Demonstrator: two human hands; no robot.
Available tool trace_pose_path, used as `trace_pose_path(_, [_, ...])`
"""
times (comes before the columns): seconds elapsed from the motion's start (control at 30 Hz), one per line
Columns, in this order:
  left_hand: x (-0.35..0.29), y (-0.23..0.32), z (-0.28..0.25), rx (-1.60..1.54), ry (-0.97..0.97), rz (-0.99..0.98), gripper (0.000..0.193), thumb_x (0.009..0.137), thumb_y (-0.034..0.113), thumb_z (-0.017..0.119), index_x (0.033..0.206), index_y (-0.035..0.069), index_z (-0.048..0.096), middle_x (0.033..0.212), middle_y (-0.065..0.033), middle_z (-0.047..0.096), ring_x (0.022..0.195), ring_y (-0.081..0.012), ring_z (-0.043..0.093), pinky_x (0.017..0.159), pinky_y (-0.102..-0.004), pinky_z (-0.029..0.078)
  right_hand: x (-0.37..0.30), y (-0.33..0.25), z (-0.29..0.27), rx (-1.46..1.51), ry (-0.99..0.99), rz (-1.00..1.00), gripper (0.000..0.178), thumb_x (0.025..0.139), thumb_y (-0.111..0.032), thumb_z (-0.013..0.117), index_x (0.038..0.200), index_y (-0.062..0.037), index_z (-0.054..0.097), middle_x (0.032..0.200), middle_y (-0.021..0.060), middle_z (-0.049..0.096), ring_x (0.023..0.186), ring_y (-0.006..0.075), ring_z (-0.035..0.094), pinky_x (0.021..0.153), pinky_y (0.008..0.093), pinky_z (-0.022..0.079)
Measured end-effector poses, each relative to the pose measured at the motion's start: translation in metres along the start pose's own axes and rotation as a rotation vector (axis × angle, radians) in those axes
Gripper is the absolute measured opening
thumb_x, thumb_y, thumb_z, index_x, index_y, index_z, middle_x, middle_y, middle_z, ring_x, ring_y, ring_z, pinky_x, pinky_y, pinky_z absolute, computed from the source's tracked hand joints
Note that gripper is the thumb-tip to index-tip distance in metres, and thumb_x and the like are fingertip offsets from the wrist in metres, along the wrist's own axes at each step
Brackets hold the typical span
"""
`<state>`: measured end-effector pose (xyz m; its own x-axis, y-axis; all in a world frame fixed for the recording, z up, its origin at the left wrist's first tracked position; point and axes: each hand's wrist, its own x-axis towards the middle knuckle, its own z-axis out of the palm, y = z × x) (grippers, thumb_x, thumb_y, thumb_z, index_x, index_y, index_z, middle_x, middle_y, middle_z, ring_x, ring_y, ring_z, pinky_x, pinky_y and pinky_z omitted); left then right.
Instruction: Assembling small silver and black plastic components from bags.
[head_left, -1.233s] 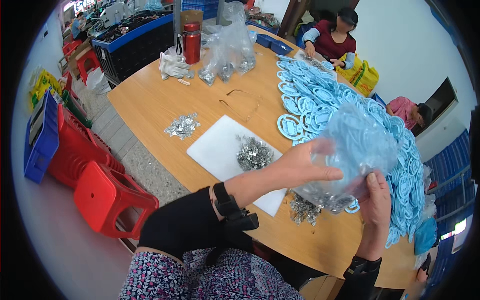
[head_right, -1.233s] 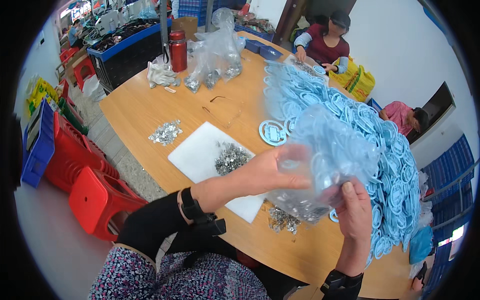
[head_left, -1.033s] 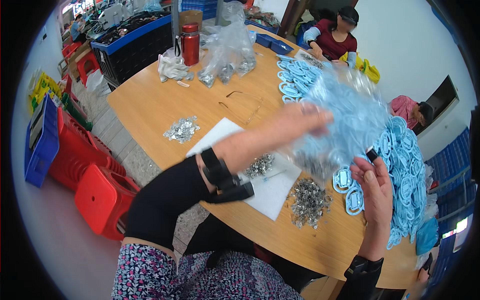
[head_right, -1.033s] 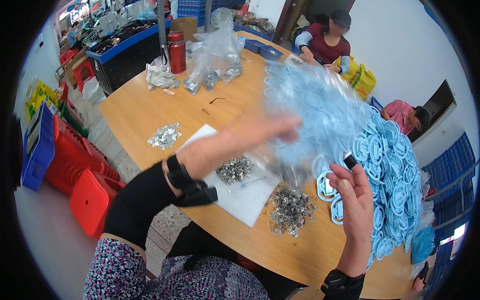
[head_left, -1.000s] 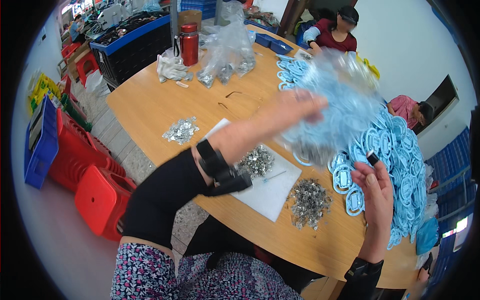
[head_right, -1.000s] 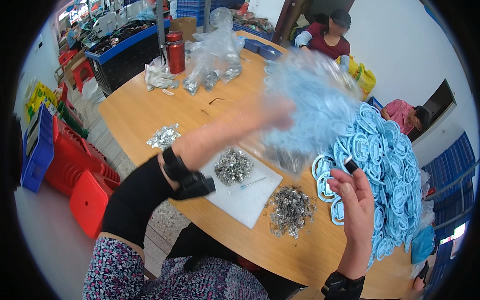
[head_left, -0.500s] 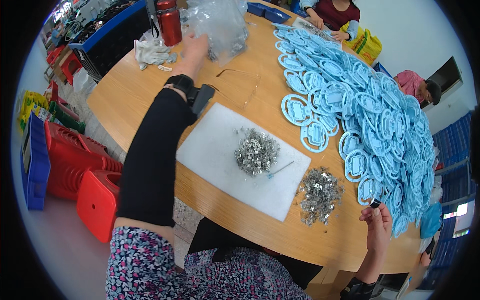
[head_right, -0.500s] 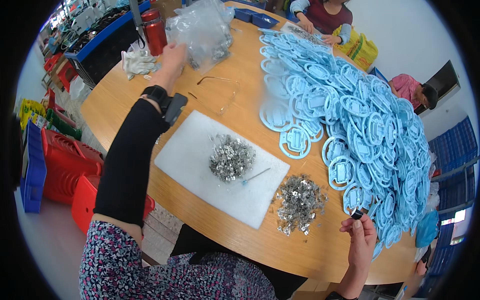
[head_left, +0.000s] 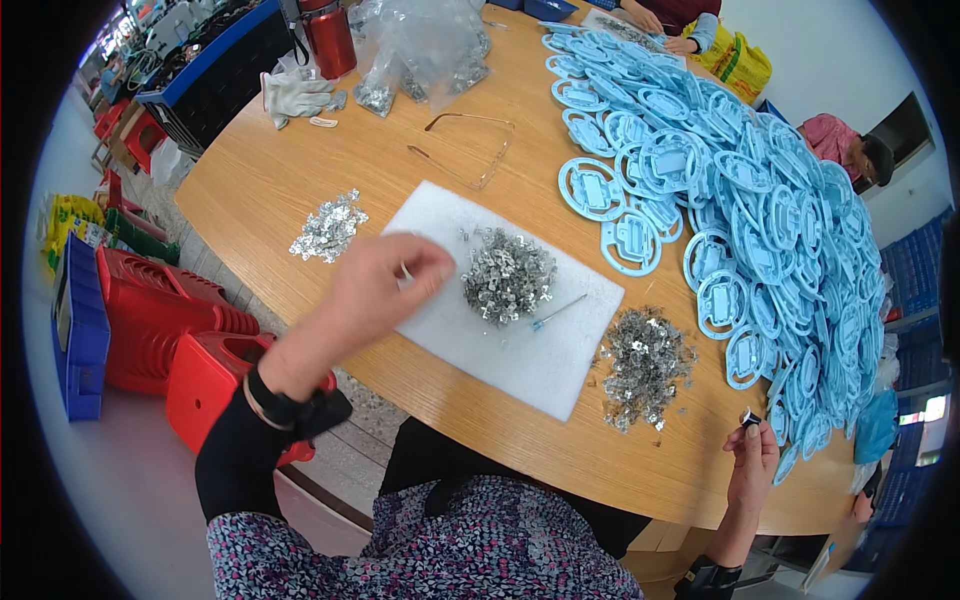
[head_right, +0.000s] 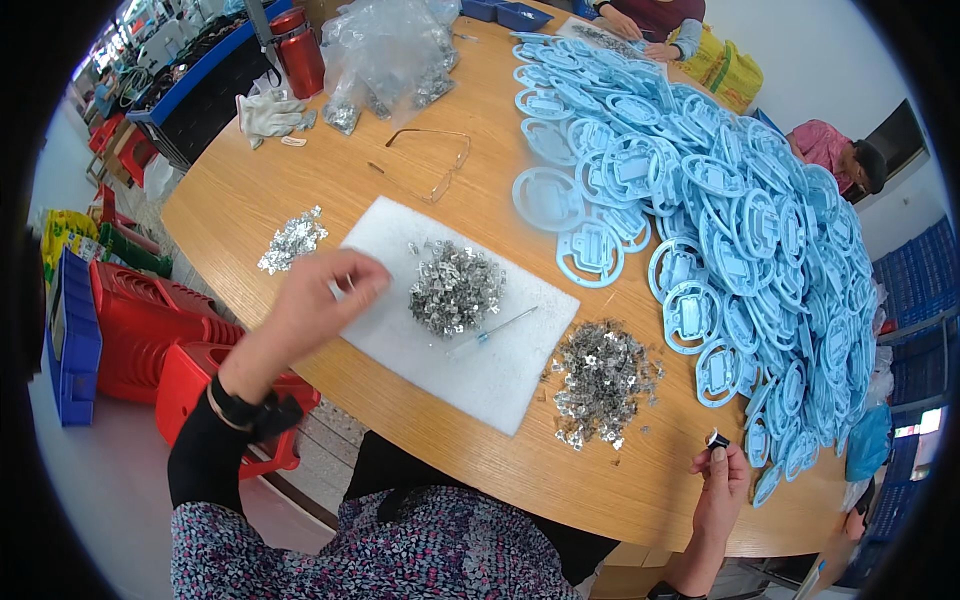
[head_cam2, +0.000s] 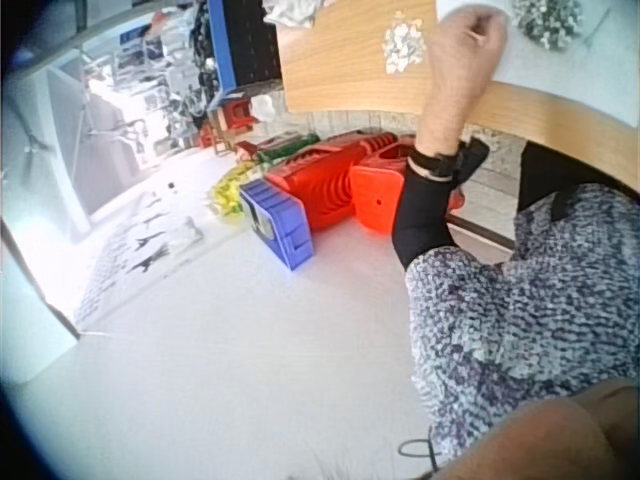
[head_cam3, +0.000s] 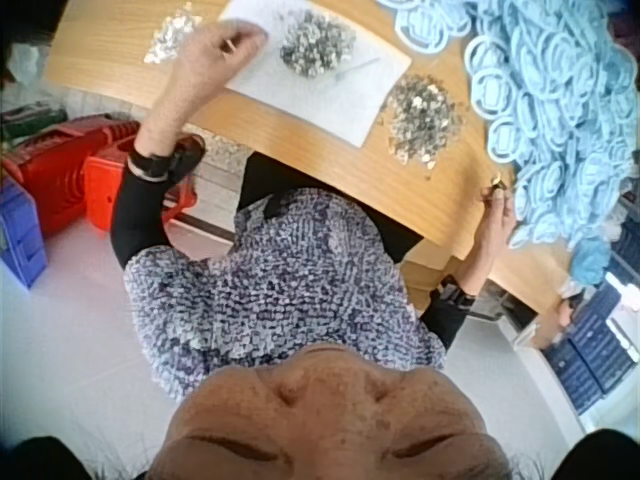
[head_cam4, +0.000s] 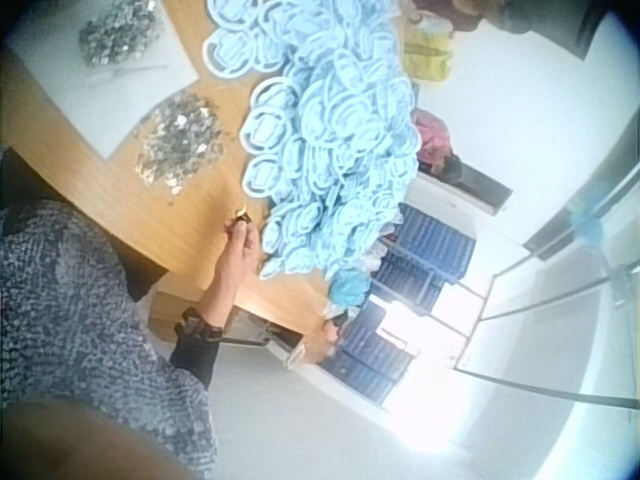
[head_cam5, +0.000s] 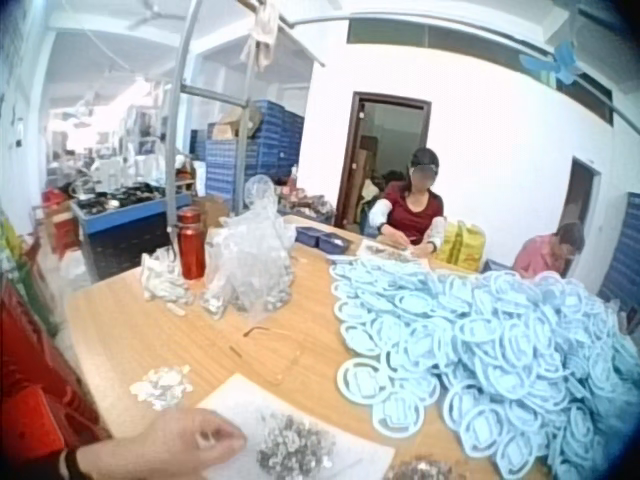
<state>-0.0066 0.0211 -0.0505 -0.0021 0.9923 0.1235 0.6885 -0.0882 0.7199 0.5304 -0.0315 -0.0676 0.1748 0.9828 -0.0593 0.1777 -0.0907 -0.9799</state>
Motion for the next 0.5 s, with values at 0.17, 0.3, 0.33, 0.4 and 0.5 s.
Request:
trace_pose_path(0.17, [-0.007, 0.009, 0.044, 0.115, 0.150, 0.378, 0.027, 0.083, 0.012, 0.072, 0.110, 0.011, 0.068, 0.122, -0.0106, 0.063, 0.110, -0.0292, 0.059, 0.093, -0.0372, 0.048, -0.006, 0.006, 0.003, 0.005, 0.010, -0.021, 0.018, 0.100, -0.022, 0.058, 0.099, -0.0040, 0.060, 0.082, 0.0035, 0.062, 0.070, 0.0096, 0.053, 0.066, 0.0245, 0.043])
trace_pose_path(0.3, [0.018, 0.014, 0.064, 0.213, 0.088, 0.515, 0.028, 0.083, 0.012, 0.071, 0.111, 0.011, 0.067, 0.135, -0.0115, 0.055, 0.127, -0.0350, 0.049, 0.107, -0.0422, 0.039, -0.010, 0.004, 0.013, -0.007, 0.009, -0.046, 0.017, 0.100, -0.021, 0.058, 0.098, -0.0036, 0.060, 0.081, 0.0033, 0.061, 0.070, 0.0096, 0.053, 0.066, 0.0245, 0.043])
trace_pose_path(0.33, [0.020, 0.012, 0.066, 0.246, 0.021, 0.551, 0.029, 0.082, 0.012, 0.071, 0.111, 0.012, 0.066, 0.134, -0.0121, 0.056, 0.128, -0.0351, 0.049, 0.109, -0.0428, 0.038, -0.011, 0.003, 0.015, -0.034, 0.002, -0.061, 0.018, 0.100, -0.021, 0.058, 0.098, -0.0035, 0.060, 0.080, 0.0032, 0.061, 0.070, 0.0096, 0.053, 0.065, 0.0246, 0.042])
trace_pose_path(0.4, [0.020, 0.007, 0.064, 0.213, -0.013, 0.534, 0.029, 0.082, 0.011, 0.071, 0.111, 0.011, 0.066, 0.133, -0.0122, 0.056, 0.128, -0.0342, 0.049, 0.109, -0.0429, 0.038, -0.016, 0.001, 0.018, -0.033, -0.001, -0.075, 0.018, 0.100, -0.021, 0.058, 0.099, -0.0036, 0.060, 0.079, 0.0027, 0.061, 0.069, 0.0094, 0.054, 0.065, 0.0245, 0.043])
trace_pose_path(0.5, [0.014, 0.001, 0.052, 0.160, -0.042, 0.488, 0.028, 0.082, 0.009, 0.070, 0.110, 0.011, 0.066, 0.131, -0.0122, 0.057, 0.128, -0.0326, 0.050, 0.108, -0.0425, 0.040, -0.019, 0.001, 0.016, -0.037, -0.002, -0.082, 0.018, 0.100, -0.022, 0.058, 0.101, -0.0038, 0.061, 0.077, 0.0021, 0.060, 0.069, 0.0091, 0.054, 0.065, 0.0245, 0.043])
